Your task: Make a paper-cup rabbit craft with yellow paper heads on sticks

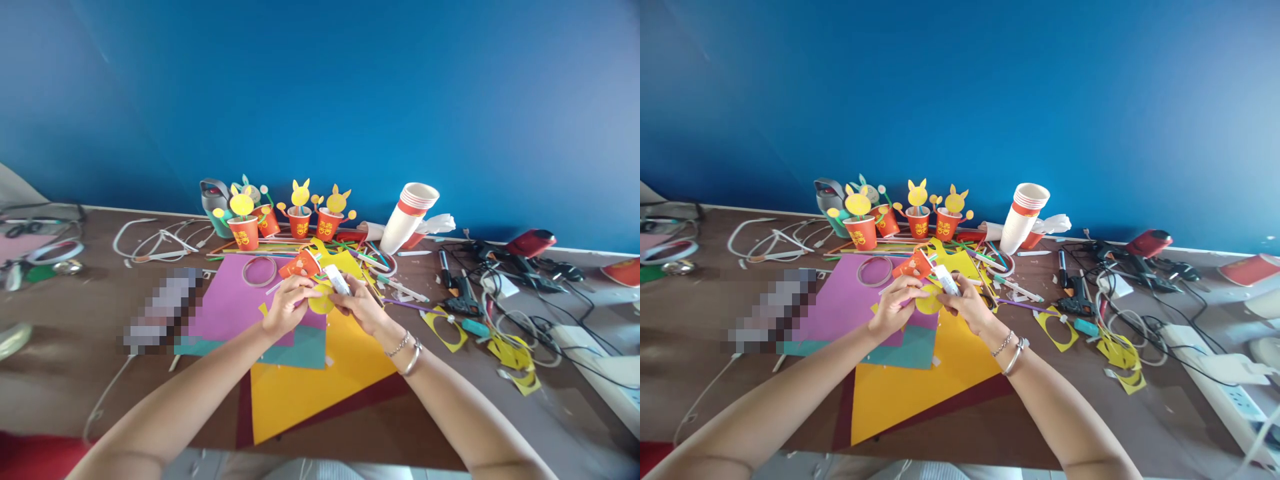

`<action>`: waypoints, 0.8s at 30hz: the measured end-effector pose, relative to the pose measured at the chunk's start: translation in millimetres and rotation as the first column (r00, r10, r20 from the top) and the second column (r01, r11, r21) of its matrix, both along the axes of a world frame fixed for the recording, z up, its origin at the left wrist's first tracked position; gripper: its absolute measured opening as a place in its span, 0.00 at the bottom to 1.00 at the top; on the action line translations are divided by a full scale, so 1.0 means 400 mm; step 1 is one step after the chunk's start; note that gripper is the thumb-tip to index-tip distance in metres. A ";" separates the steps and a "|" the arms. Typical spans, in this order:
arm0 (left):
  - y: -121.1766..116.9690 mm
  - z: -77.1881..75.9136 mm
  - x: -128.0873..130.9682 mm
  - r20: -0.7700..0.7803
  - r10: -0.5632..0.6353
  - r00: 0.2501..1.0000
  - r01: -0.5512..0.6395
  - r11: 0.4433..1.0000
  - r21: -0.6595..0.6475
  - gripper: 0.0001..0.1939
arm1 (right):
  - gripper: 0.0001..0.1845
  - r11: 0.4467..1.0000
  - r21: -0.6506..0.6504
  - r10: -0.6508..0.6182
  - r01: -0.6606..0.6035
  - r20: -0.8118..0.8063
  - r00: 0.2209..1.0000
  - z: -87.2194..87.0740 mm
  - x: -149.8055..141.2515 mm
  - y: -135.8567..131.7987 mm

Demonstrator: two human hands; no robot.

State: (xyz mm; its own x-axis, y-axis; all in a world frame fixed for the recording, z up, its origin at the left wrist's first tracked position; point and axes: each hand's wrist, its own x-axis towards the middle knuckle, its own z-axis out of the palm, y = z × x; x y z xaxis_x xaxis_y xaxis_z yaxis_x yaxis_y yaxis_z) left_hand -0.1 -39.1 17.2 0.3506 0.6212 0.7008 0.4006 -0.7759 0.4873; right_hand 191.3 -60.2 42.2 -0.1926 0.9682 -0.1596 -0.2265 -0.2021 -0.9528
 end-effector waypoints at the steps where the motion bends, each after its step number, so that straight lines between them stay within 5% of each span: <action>1: -0.001 0.001 0.002 0.002 0.003 1.000 -0.003 1.000 0.003 0.15 | 0.21 1.000 0.015 -0.026 0.026 -0.001 1.000 -0.002 -0.002 0.000; 9: -0.016 0.013 0.005 0.020 0.073 0.997 -0.071 0.995 -0.063 0.10 | 0.20 0.970 0.143 -0.211 0.199 0.075 0.975 -0.017 0.005 0.005; 17: 0.001 -0.006 0.008 -0.041 0.107 0.993 -0.110 0.992 -0.055 0.09 | 0.20 0.970 0.163 -0.193 0.180 0.065 0.979 -0.026 -0.009 0.000; 20: -0.001 -0.011 0.011 -0.025 0.004 1.000 -0.008 0.984 -0.180 0.11 | 0.19 0.964 0.210 -0.187 0.163 0.100 0.977 -0.034 -0.012 -0.002; 24: -0.010 -0.014 0.022 0.139 -0.102 0.985 0.155 0.879 -0.451 0.16 | 0.16 0.926 0.354 -0.203 0.133 0.169 0.965 -0.043 -0.022 -0.009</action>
State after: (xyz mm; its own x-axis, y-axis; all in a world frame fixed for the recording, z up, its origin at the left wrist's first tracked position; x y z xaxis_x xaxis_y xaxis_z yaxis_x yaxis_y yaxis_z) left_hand 8.7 -43.0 11.4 0.3885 0.8366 0.3863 0.2375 -0.4960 0.8352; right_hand 182.4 -63.8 24.9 -0.0209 0.9863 0.1638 -0.0276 0.1632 -0.9862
